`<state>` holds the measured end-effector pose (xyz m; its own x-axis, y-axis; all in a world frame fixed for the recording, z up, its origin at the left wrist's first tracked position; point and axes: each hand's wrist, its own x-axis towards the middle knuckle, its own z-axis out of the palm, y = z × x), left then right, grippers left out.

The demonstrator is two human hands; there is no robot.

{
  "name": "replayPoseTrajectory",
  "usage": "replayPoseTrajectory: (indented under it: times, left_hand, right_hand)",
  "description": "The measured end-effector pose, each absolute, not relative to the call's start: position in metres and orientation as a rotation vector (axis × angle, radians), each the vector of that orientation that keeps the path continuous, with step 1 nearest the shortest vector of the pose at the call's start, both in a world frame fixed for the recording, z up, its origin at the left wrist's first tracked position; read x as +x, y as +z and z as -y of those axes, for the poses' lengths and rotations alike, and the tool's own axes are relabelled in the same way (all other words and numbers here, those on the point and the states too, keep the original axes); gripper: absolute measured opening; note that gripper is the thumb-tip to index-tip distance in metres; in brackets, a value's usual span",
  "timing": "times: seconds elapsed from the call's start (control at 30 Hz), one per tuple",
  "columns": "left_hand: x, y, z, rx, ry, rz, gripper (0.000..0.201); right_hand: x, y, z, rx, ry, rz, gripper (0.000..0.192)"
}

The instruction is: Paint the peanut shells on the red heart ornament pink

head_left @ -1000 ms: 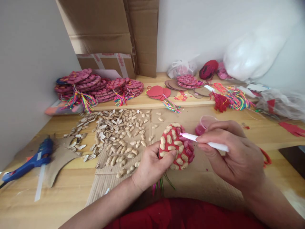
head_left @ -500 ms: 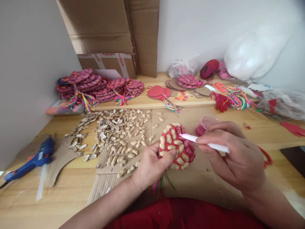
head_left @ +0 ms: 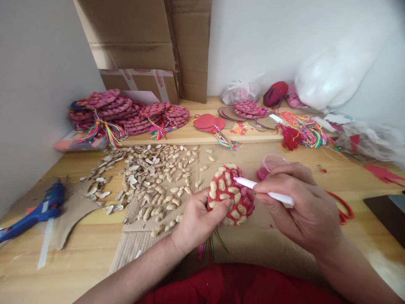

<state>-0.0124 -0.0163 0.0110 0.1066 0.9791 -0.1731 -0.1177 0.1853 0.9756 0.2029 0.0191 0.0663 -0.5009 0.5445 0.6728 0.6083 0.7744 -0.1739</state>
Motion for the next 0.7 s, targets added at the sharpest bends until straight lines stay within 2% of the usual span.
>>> replayPoseTrajectory:
  times: [0.7]
  left_hand:
    - [-0.0121, 0.0114, 0.0163, 1.043, 1.086, -1.120, 0.026]
  right_hand:
    - [0.2006, 0.0684, -0.0175, -0.800, -0.120, 2.215, 0.019]
